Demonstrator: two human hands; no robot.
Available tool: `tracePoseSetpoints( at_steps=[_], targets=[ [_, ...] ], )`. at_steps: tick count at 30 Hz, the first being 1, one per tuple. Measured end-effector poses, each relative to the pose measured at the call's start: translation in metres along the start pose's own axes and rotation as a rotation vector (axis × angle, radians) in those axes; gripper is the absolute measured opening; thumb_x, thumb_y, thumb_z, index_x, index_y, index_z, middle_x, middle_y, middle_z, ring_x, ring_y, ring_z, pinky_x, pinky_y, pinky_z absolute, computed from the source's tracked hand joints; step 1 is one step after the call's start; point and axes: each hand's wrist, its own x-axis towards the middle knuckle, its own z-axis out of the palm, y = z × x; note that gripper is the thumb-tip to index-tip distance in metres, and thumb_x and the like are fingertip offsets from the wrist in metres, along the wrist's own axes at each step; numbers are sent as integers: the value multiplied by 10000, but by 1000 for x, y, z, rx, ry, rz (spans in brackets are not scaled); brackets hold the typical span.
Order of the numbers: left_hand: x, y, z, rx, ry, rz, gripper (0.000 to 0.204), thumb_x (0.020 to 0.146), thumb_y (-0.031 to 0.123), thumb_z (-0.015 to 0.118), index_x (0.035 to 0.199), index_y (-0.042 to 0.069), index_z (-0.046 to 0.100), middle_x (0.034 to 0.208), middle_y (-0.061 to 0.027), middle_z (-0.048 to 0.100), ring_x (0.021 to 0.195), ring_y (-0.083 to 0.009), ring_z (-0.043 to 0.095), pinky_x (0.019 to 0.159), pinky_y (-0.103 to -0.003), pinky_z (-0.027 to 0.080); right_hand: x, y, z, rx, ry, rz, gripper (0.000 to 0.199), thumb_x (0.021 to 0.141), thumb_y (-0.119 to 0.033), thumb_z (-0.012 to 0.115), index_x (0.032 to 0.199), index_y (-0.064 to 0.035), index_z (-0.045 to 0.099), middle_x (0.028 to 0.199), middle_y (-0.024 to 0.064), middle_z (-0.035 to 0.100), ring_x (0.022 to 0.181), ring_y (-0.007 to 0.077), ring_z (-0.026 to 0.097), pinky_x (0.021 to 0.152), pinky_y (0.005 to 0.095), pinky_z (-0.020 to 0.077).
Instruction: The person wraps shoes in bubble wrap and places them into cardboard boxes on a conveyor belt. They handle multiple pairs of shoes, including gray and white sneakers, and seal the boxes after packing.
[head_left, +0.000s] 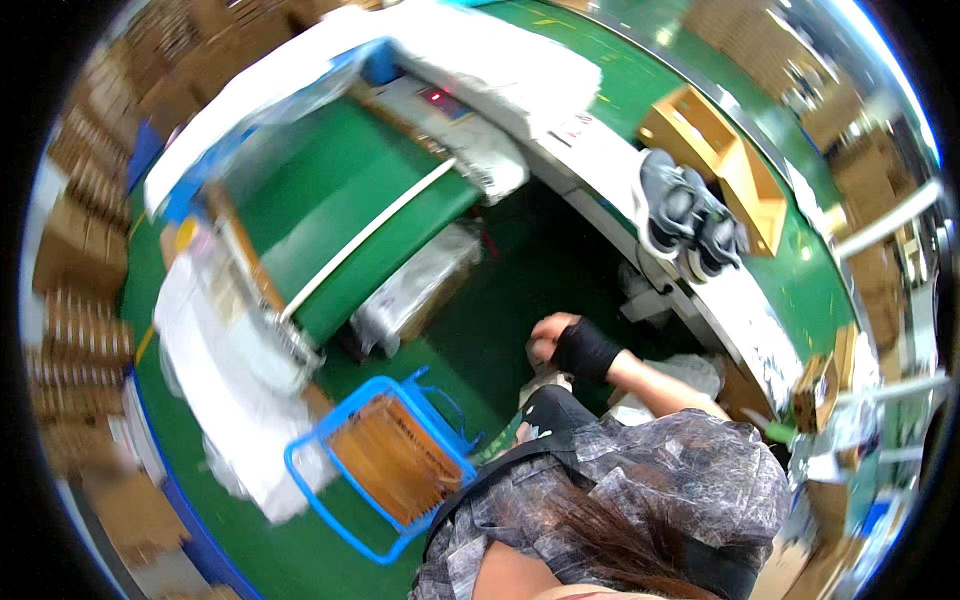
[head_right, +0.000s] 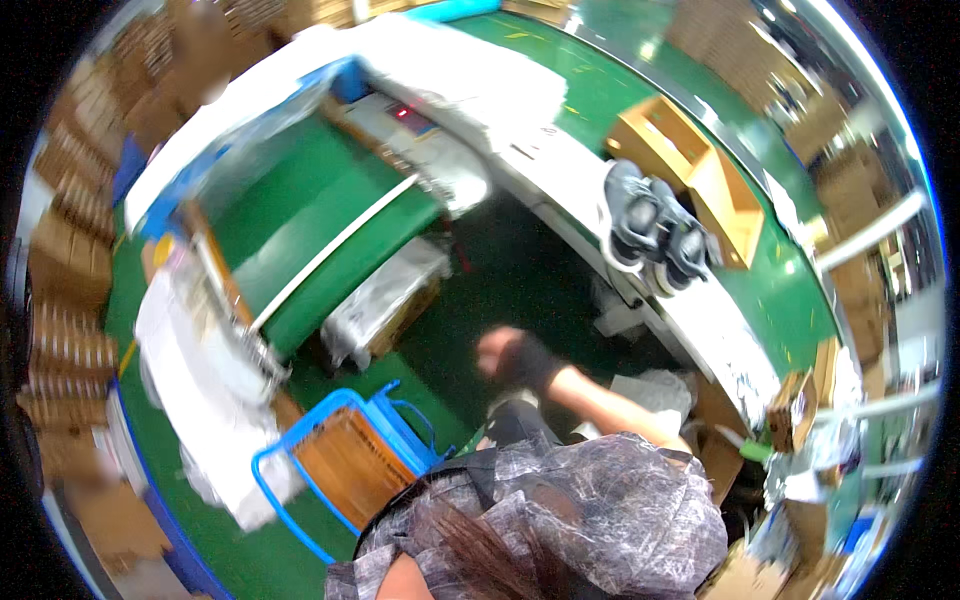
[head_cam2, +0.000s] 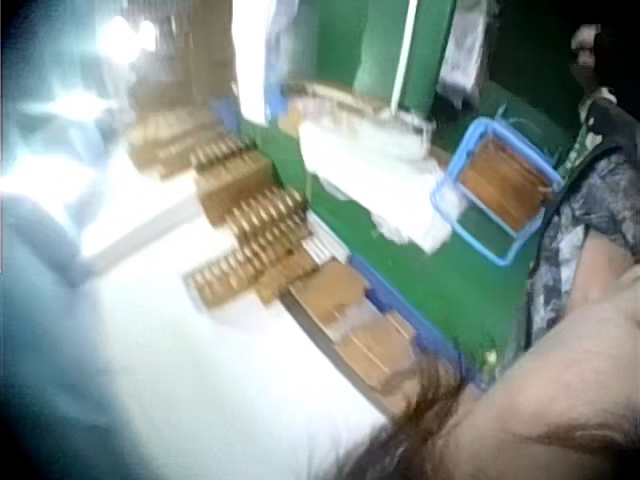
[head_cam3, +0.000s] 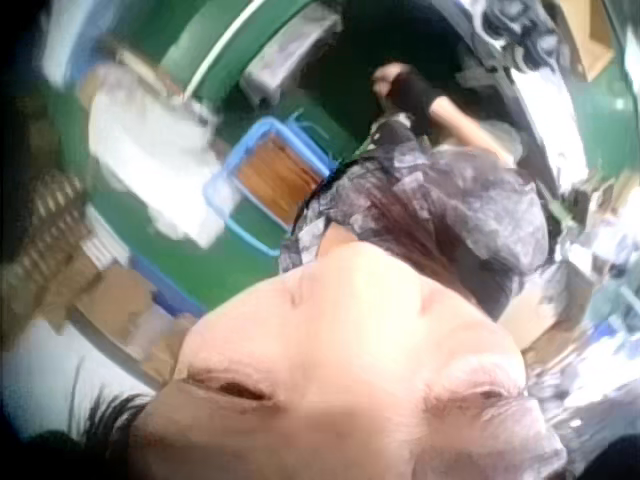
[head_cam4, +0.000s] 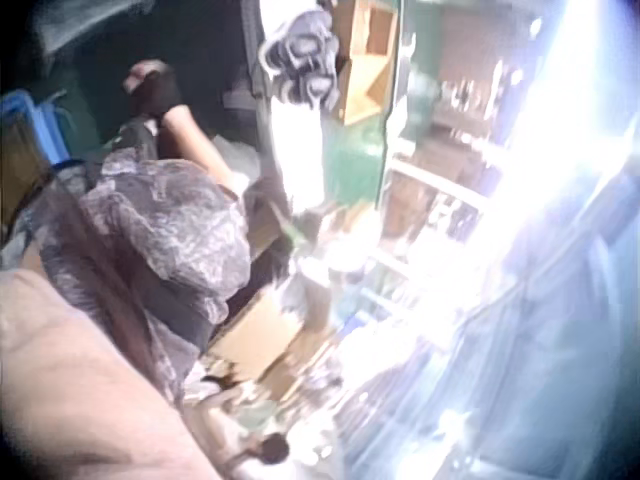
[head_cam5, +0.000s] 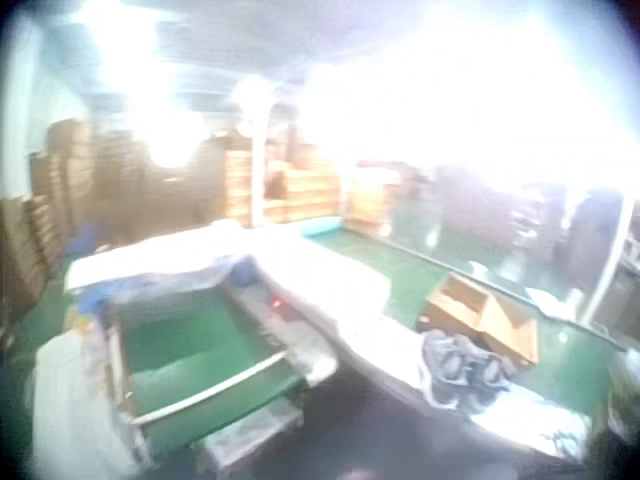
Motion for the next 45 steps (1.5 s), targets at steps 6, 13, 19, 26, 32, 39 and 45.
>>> tracePoseSetpoints(
  at_steps=[6, 13, 19, 26, 32, 39, 45],
  targets=[
    [4, 91, 128, 374, -156, 117, 296, 877, 288, 534, 811, -1, 536, 683, -70, 561, 546, -146, 534, 464, -273, 427, -36, 232, -260, -331, 967, 588, 451, 860, -437, 435, 952, -20, 580, 967, 189, 587, 884, 323, 556, 820, 406, 412],
    [-38, 218, 297, 608, -282, 409, 334, 875, 312, 539, 828, -17, 562, 698, -67, 597, 574, -145, 565, 487, -264, 444, -121, 459, -363, 1021, 573, 1572, 1028, 676, -826, 302, 1106, 90, 482, 1047, 235, 581, 955, 401, 547, 784, 485, 437],
    [-14, 306, 398, 524, -161, 530, 324, 874, 314, 546, 878, -7, 586, 731, -61, 622, 621, -109, 588, 502, -227, 451, -98, 602, -340, 1647, 1903, 712, 448, 771, -386, 626, 1105, -115, 502, 1018, 182, 586, 929, 386, 573, 728, 476, 485],
    [-4, 297, 488, 961, -79, 684, 341, 771, 390, 597, 776, 59, 678, 786, -143, 653, 777, -286, 633, 767, -374, 488, -183, 551, -396, 1034, 1692, 853, 505, 801, -258, 464, 1187, 64, 426, 1148, 246, 492, 969, 347, 523, 801, 499, 453],
    [-15, 275, 550, 1127, -223, 619, 312, 783, 355, 584, 854, 64, 674, 813, -143, 654, 805, -295, 627, 748, -390, 496, -171, 480, -401, 21, 1825, 639, 557, 698, 0, 598, 1183, 88, 340, 1032, 227, 523, 840, 301, 544, 742, 409, 480],
    [-29, 313, 561, 1254, -270, 760, 335, 804, 370, 560, 873, 59, 665, 817, -143, 644, 796, -305, 618, 720, -380, 488, -173, 477, -334, -218, 1663, 718, 695, 802, -197, 615, 1301, 55, 202, 1250, 230, 341, 1120, 315, 384, 990, 380, 299],
    [-33, 333, 596, 1287, -357, 676, 345, 802, 352, 592, 939, 41, 650, 854, -152, 648, 812, -303, 622, 732, -361, 490, -135, 432, -380, -52, 1515, 549, 593, 651, -5, 556, 1217, 42, 386, 1161, 178, 456, 1111, 287, 432, 968, 349, 315]
  ],
)
